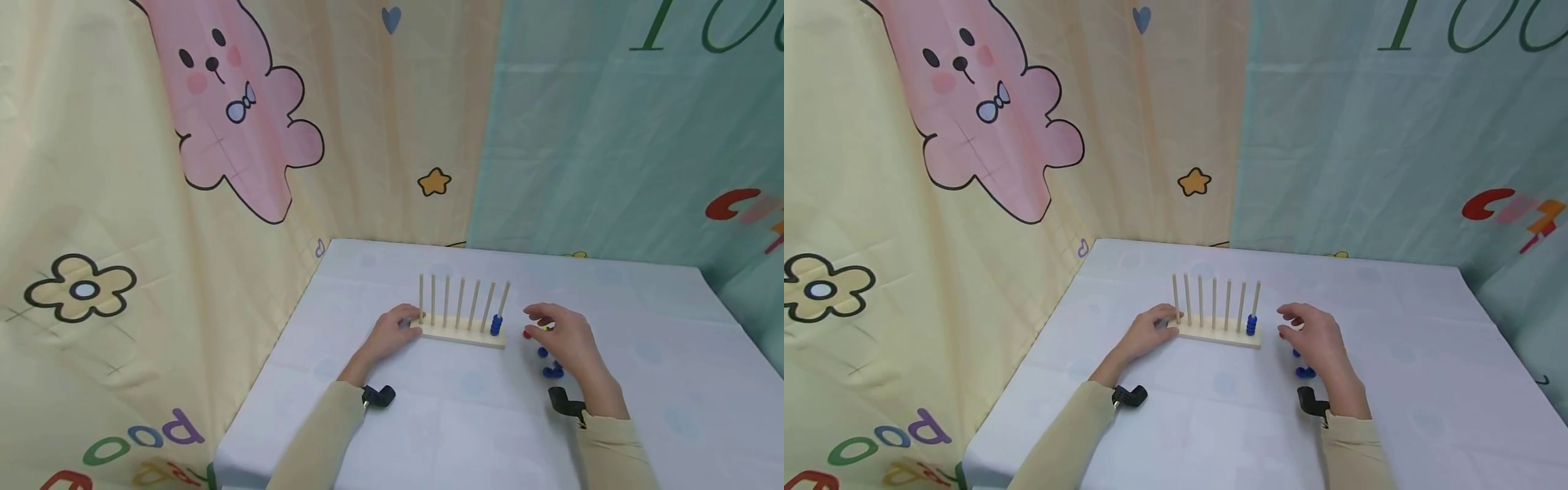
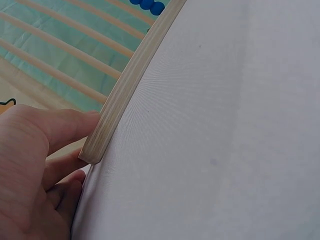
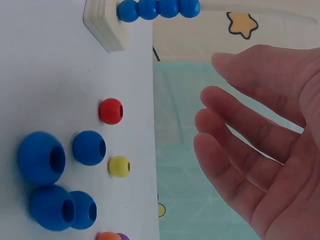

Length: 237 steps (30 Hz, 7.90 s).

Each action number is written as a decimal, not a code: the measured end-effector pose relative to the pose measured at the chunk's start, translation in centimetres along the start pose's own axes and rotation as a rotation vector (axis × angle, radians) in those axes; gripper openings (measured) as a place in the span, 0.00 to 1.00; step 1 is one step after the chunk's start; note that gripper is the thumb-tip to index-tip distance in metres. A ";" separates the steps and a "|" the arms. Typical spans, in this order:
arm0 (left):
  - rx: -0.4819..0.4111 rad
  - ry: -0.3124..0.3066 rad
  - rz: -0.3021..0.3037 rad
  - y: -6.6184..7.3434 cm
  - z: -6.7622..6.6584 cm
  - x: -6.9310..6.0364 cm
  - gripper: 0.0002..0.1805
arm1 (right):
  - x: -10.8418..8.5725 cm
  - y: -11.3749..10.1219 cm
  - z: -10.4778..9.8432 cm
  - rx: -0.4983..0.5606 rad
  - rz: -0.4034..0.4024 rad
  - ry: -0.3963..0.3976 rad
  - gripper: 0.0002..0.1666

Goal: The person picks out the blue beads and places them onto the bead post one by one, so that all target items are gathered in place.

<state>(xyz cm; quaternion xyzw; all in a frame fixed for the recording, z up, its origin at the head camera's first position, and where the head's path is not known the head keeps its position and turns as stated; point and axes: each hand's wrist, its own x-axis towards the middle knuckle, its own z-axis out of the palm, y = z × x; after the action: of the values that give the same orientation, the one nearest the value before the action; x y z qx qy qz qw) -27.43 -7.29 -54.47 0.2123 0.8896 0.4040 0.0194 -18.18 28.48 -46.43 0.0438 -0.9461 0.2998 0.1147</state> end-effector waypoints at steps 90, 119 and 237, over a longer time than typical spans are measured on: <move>-0.127 -0.024 0.036 -0.2 -0.2 0.1 0.20 | -2.2 3.6 -0.1 -0.164 0.154 -0.113 0.17; -0.105 -0.023 -0.009 -0.2 -0.4 0.3 0.21 | -2.2 1.6 0.3 -0.090 0.021 0.254 0.21; -0.096 0.001 -0.001 0.0 -0.3 0.2 0.20 | 2.9 -6.6 -0.6 0.047 -0.123 0.289 0.18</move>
<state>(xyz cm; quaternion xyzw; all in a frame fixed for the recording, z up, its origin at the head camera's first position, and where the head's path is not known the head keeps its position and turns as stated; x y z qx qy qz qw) -27.63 -7.43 -54.20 0.2106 0.8692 0.4464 0.0290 -19.92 23.39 -41.60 0.0608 -0.9080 0.3175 0.2666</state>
